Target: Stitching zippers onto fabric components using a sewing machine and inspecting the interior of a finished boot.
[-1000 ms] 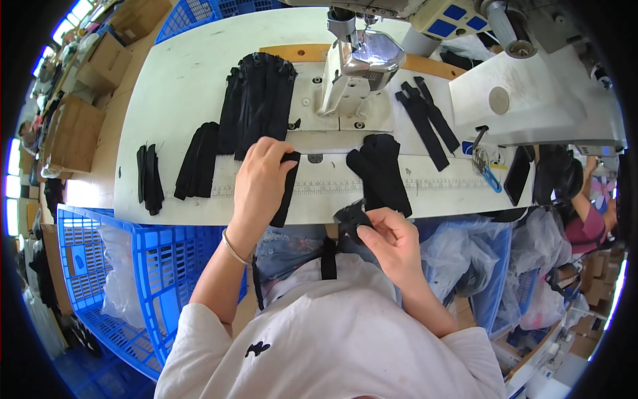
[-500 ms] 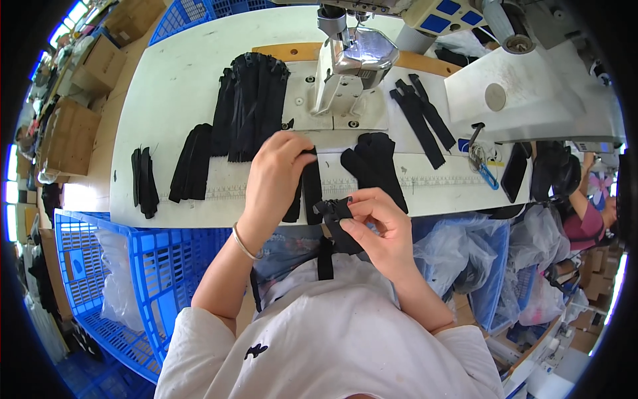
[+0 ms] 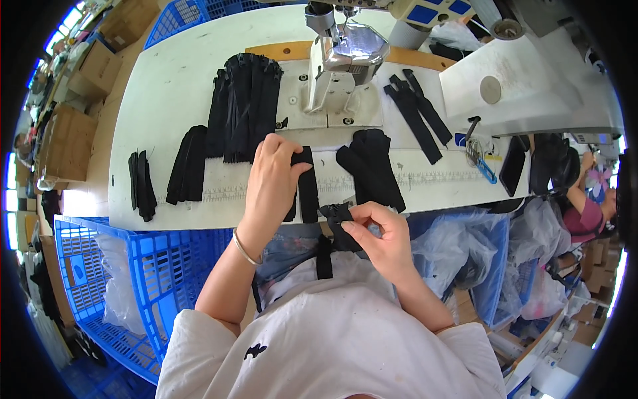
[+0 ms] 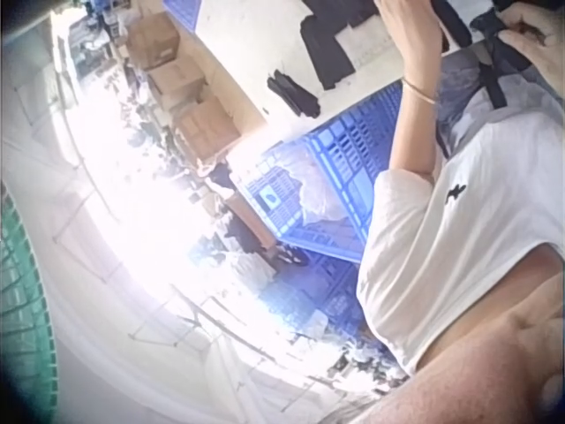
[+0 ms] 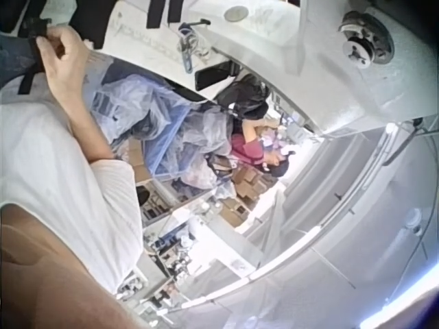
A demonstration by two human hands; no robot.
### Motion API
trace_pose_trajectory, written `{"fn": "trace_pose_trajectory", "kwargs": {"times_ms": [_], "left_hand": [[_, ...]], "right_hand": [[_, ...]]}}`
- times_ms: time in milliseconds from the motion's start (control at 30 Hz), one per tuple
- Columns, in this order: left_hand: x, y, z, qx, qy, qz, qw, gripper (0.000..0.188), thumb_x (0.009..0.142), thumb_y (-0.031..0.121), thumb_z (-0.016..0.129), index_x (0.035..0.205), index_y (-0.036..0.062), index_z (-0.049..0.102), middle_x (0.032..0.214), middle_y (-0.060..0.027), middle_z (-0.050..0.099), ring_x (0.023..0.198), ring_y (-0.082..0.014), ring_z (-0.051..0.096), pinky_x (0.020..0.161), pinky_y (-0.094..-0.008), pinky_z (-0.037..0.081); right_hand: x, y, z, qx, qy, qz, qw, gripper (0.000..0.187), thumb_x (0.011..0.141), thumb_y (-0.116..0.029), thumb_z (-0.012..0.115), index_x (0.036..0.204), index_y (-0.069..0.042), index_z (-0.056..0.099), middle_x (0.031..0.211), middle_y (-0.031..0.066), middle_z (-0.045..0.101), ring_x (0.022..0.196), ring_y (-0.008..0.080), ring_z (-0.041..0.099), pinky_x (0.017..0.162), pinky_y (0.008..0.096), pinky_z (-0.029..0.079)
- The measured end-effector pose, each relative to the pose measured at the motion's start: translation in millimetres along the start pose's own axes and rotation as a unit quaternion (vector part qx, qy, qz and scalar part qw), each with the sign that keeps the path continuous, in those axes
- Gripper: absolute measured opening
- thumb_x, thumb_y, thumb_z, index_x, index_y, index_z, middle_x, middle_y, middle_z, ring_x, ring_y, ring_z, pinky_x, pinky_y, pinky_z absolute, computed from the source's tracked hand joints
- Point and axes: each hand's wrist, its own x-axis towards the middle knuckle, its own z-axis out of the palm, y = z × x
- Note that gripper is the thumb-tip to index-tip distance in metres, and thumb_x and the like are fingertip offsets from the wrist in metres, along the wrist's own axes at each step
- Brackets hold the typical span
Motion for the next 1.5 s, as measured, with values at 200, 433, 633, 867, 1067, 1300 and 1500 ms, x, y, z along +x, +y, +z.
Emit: {"fn": "trace_pose_trajectory", "kwargs": {"times_ms": [200,433,633,867,1067,1300,1500], "left_hand": [[6,-3,0,-0.005,-0.029,0.014,0.999,0.023,0.070,0.002,0.071,0.089,-0.0004,0.059,0.091,-0.0125,0.054,0.094,-0.0326,0.052,0.083,-0.0388,0.042],[11,-3,-4,0.008,-0.058,-0.015,0.998,0.024,0.068,0.003,0.073,0.087,0.0012,0.058,0.091,-0.0133,0.055,0.095,-0.0336,0.050,0.084,-0.0388,0.042],[8,22,-10,-0.245,-0.082,-0.116,0.959,0.025,0.070,-0.006,0.070,0.092,0.0007,0.060,0.088,-0.0064,0.061,0.079,-0.0155,0.059,0.071,-0.0289,0.048],[1,41,-28,-0.545,-0.139,-0.197,0.803,0.007,0.085,-0.002,0.064,0.092,-0.0037,0.064,0.088,-0.0069,0.066,0.072,-0.0094,0.062,0.063,-0.0215,0.051],[-14,58,-23,-0.577,-0.084,-0.183,0.791,0.023,0.082,-0.004,0.067,0.105,-0.0055,0.061,0.093,-0.0080,0.066,0.082,-0.0110,0.062,0.073,-0.0237,0.053],[-15,60,-22,-0.575,-0.084,-0.179,0.794,0.024,0.080,-0.007,0.069,0.103,-0.0058,0.063,0.093,-0.0075,0.066,0.084,-0.0098,0.062,0.075,-0.0214,0.052],[-16,62,-23,-0.575,-0.067,-0.187,0.793,0.019,0.081,-0.004,0.068,0.100,-0.0057,0.064,0.091,-0.0077,0.066,0.079,-0.0099,0.063,0.071,-0.0214,0.053]], "right_hand": [[0,-3,1,-0.026,-0.019,-0.023,0.999,0.014,0.082,-0.006,0.068,0.091,0.002,0.062,0.077,0.0063,0.061,0.067,0.0122,0.056,0.064,0.0252,0.045],[0,-1,1,-0.046,-0.014,-0.024,0.999,0.012,0.082,-0.006,0.067,0.090,0.001,0.062,0.076,0.0071,0.060,0.069,0.0147,0.057,0.065,0.0273,0.045],[6,-3,1,0.007,0.026,-0.083,0.996,0.012,0.079,0.000,0.068,0.089,0.002,0.062,0.097,0.0111,0.063,0.069,0.0132,0.058,0.063,0.0242,0.046],[21,-13,-2,0.035,0.067,-0.059,0.995,0.010,0.080,0.001,0.068,0.090,0.002,0.064,0.093,0.0079,0.065,0.065,0.0071,0.057,0.058,0.0207,0.044],[20,-17,-4,0.022,0.097,-0.055,0.994,0.008,0.080,0.001,0.068,0.086,0.001,0.063,0.088,0.0043,0.062,0.063,0.0048,0.052,0.055,0.0202,0.040],[19,-19,-7,0.034,0.096,-0.042,0.994,0.009,0.080,0.000,0.069,0.085,-0.001,0.062,0.086,0.0025,0.061,0.064,0.0040,0.051,0.056,0.0196,0.039],[19,-22,-6,0.057,0.091,-0.029,0.994,0.009,0.080,-0.001,0.070,0.085,-0.001,0.062,0.085,0.0006,0.061,0.064,0.0036,0.051,0.055,0.0192,0.039]]}}
